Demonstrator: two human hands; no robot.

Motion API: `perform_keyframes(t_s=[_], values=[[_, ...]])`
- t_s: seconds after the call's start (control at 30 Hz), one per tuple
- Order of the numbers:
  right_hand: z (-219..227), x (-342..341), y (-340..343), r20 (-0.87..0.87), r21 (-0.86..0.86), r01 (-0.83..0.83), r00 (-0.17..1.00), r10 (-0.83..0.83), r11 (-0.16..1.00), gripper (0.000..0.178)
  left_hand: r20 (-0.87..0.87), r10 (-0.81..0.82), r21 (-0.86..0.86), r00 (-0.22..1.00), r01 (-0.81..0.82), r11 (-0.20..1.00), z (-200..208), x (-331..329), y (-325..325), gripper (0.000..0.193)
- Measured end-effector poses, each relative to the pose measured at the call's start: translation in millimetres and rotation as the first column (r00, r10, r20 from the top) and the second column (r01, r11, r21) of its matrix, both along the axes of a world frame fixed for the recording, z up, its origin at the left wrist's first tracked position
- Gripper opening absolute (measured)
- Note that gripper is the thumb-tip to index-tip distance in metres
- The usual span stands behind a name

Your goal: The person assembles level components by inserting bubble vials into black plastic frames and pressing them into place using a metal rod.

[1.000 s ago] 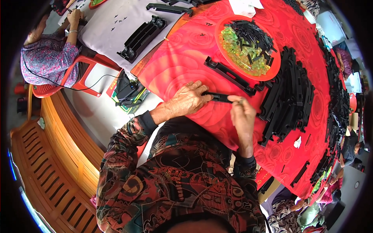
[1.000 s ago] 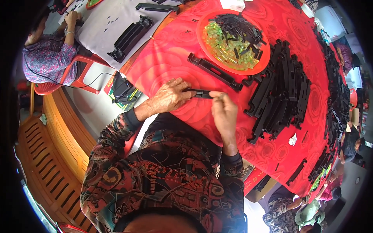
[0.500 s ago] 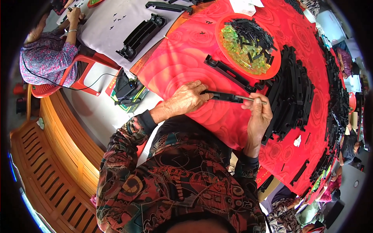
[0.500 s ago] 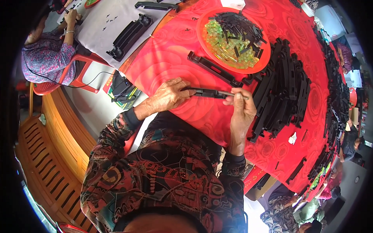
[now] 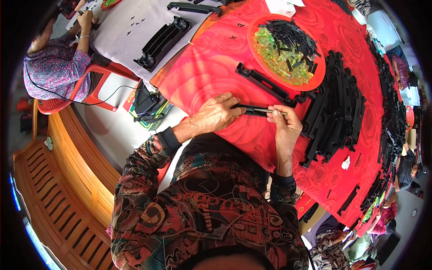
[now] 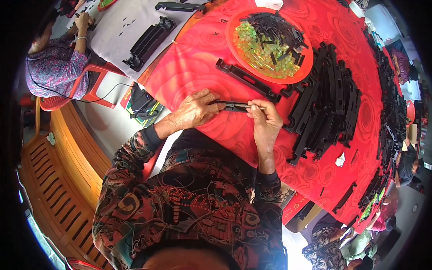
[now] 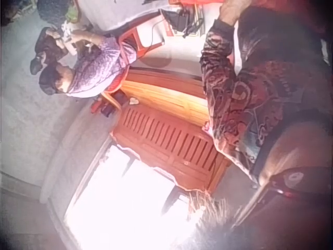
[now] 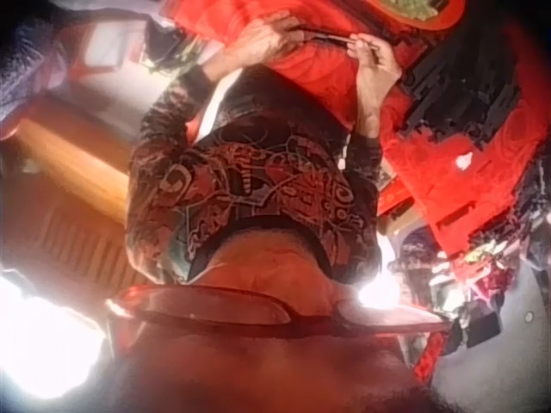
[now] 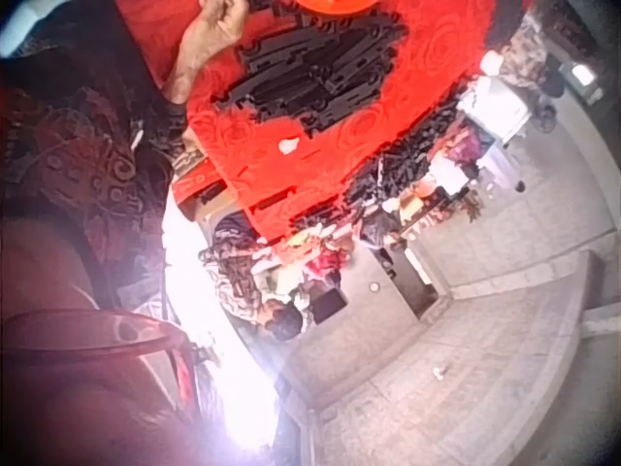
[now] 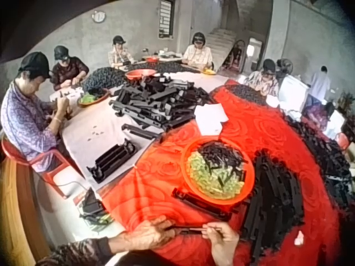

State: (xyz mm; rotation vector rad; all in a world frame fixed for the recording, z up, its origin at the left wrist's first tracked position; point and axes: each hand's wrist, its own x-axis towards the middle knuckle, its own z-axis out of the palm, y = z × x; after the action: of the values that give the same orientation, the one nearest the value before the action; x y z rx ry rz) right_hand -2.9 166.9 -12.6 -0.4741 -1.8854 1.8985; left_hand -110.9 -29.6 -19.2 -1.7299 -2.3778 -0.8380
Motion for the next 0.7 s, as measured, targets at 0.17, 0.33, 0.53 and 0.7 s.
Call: perform_keyframes(t_s=[0.17,0.33,0.53,0.7], values=[[-0.3,0.9,3.1,-0.005,-0.071,-0.009,1.000,0.009,0.997,0.010,-0.012,-0.005,0.031,1.000,0.005,1.000,-0.7,-0.2,0.1,0.030],[-0.8,-0.6,2.0,-0.002,-0.078,-0.001,1.000,0.001,0.997,0.009,-0.004,-0.034,-0.022,0.999,0.034,0.999,-1.2,-1.8,1.1,0.033],[-3.5,-7.8,3.5,0.019,-0.104,-0.026,0.999,0.028,0.994,0.008,0.017,-0.069,-0.079,0.997,0.070,0.994,0.7,-4.2,2.8,0.037],[-3.8,-9.6,3.5,0.022,-0.090,-0.052,0.998,0.054,0.995,0.008,0.039,-0.076,-0.142,0.996,0.081,0.987,6.2,-5.0,4.6,0.037]])
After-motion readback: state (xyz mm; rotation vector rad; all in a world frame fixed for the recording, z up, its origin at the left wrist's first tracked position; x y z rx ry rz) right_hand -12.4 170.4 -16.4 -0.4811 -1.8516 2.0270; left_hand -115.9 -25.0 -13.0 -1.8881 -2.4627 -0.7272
